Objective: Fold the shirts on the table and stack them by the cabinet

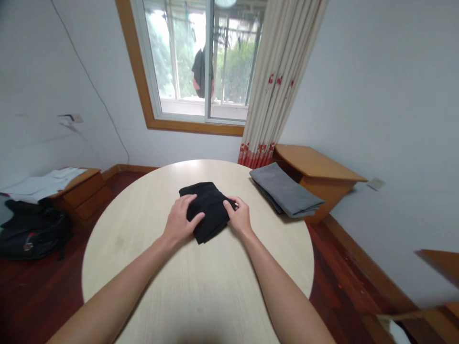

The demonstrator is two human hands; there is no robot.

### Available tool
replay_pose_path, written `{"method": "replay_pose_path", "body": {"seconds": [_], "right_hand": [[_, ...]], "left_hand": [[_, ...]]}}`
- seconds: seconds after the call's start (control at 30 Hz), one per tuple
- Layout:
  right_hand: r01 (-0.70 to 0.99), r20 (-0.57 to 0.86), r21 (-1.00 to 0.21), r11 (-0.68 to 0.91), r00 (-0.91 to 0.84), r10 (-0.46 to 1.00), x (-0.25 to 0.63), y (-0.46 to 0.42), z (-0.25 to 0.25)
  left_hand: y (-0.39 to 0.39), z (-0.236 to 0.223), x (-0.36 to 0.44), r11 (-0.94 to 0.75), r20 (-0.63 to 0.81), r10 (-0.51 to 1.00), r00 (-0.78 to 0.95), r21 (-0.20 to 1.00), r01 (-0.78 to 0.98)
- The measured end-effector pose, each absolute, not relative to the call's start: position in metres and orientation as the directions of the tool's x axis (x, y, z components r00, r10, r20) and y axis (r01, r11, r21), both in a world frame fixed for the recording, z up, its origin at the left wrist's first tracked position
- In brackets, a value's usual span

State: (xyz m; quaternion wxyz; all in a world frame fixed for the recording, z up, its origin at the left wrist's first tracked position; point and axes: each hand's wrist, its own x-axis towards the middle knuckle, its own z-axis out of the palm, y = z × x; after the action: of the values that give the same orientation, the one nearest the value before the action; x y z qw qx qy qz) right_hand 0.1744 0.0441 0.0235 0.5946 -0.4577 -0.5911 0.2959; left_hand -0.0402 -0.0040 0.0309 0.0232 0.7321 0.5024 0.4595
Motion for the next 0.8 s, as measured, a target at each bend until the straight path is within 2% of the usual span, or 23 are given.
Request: {"method": "replay_pose_path", "body": {"seconds": [0.07,0.13,0.2,0.37,0.67,0.8], "right_hand": [[0.099,0.408,-0.911,0.400,0.076,0.910,0.171,0.043,0.023],[0.009,0.394,-0.919,0.394,-0.012,0.919,0.168,0.040,0.023],[-0.038,0.377,-0.926,0.375,-0.135,0.916,0.165,0.035,0.023],[-0.020,0.341,-0.930,0.368,-0.425,0.838,0.155,0.027,0.019],[0.166,0.422,-0.841,0.516,-0.395,0.816,0.149,0.025,0.013],[0.230,0.492,-0.788,0.571,-0.324,0.808,0.153,0.026,0.018]], "left_hand": [[-0.017,0.033,-0.027,-0.550,0.604,0.770,0.205,0.466,0.693],[-0.023,0.031,-0.017,-0.553,0.550,0.792,0.265,0.465,0.691],[-0.024,0.027,-0.014,-0.535,0.520,0.812,0.266,0.478,0.697],[-0.015,0.024,-0.025,-0.514,0.525,0.826,0.204,0.554,0.655],[-0.008,0.022,-0.032,-0.526,0.490,0.832,0.259,0.551,0.648],[-0.004,0.024,-0.037,-0.502,0.478,0.846,0.236,0.568,0.652]]}}
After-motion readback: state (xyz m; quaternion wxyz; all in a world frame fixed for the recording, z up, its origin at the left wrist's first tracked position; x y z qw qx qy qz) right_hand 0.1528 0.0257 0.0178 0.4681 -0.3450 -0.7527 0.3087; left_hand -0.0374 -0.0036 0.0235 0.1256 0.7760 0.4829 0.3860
